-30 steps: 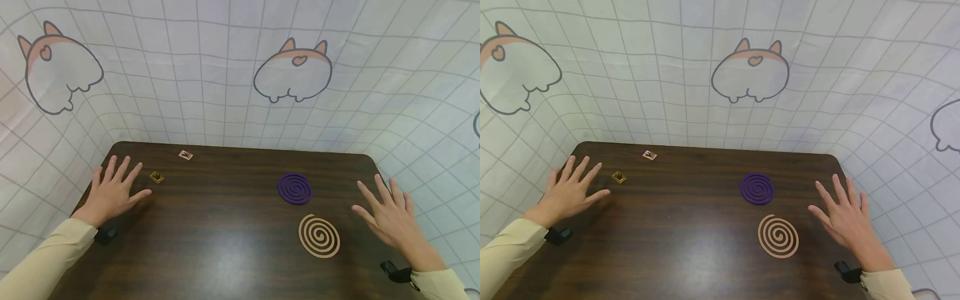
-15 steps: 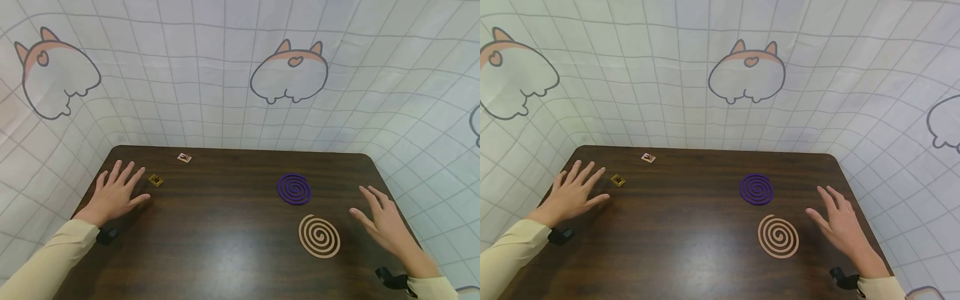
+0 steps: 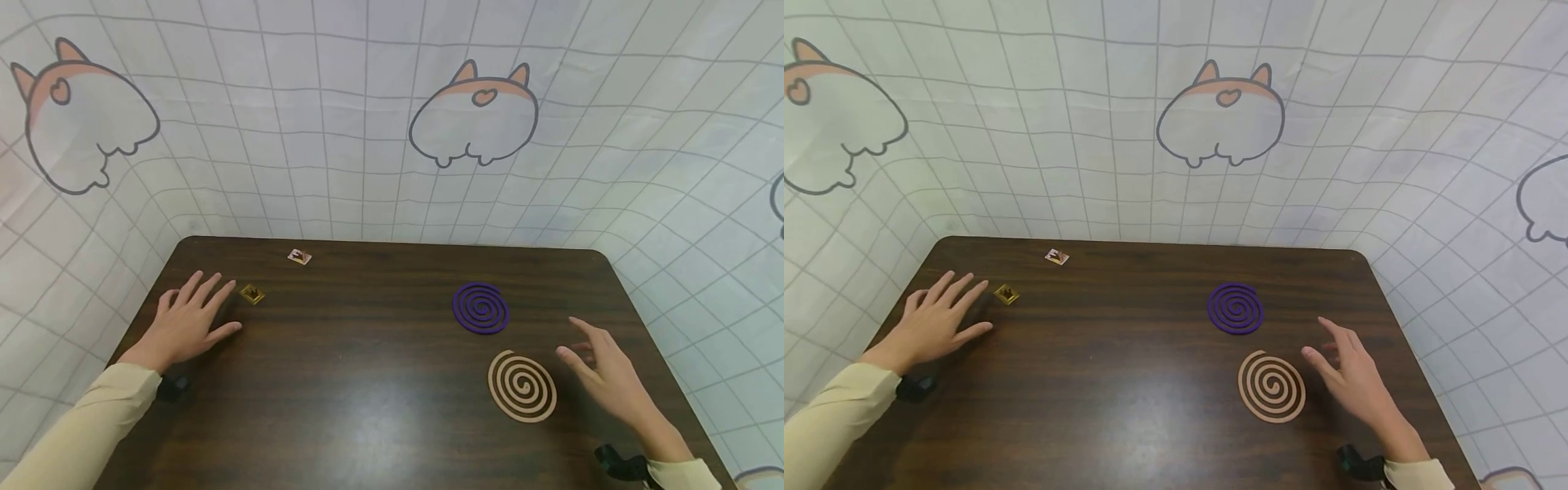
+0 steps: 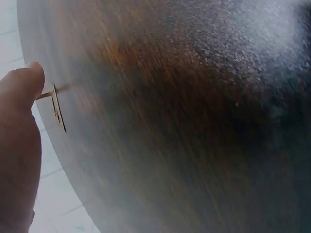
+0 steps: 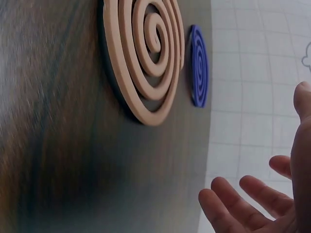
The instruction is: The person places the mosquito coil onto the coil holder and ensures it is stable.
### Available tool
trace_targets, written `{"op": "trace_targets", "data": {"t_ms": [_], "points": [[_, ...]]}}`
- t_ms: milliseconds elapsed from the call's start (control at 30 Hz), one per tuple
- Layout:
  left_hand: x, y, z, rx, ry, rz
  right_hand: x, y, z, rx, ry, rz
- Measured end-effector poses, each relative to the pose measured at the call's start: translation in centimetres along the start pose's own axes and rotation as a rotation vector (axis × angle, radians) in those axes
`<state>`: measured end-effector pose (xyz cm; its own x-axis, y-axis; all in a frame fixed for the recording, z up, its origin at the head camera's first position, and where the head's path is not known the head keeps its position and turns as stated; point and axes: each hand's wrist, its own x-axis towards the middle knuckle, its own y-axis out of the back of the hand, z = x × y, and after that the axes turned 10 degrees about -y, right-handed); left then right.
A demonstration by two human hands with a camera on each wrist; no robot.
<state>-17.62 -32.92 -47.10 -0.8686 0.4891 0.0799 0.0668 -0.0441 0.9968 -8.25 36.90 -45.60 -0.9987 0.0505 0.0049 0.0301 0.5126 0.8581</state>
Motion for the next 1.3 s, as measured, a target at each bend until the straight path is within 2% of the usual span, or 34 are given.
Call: {"op": "trace_targets", "data": {"t_ms": [200,533,767,1300], "points": [[0.2,-0.7,-0.2,-0.017,-0.006,-0.010,-0.2,-1.0,-0.1,0.058,-0.042,-0.013],[0.8,-1.6,-0.3,-0.071,0.000,-0.090,-0.9,-2.5,0.5,0.052,-0.099,-0.038],[1.3,-1.7,-0.5,-0.080,0.008,-0.119,-1.4,-3.1,0.5,0.106,-0.142,-0.078],[2.0,-2.0,-0.7,-0.114,0.015,-0.169,-1.9,-3.7,0.5,0.114,-0.186,-0.057]]}}
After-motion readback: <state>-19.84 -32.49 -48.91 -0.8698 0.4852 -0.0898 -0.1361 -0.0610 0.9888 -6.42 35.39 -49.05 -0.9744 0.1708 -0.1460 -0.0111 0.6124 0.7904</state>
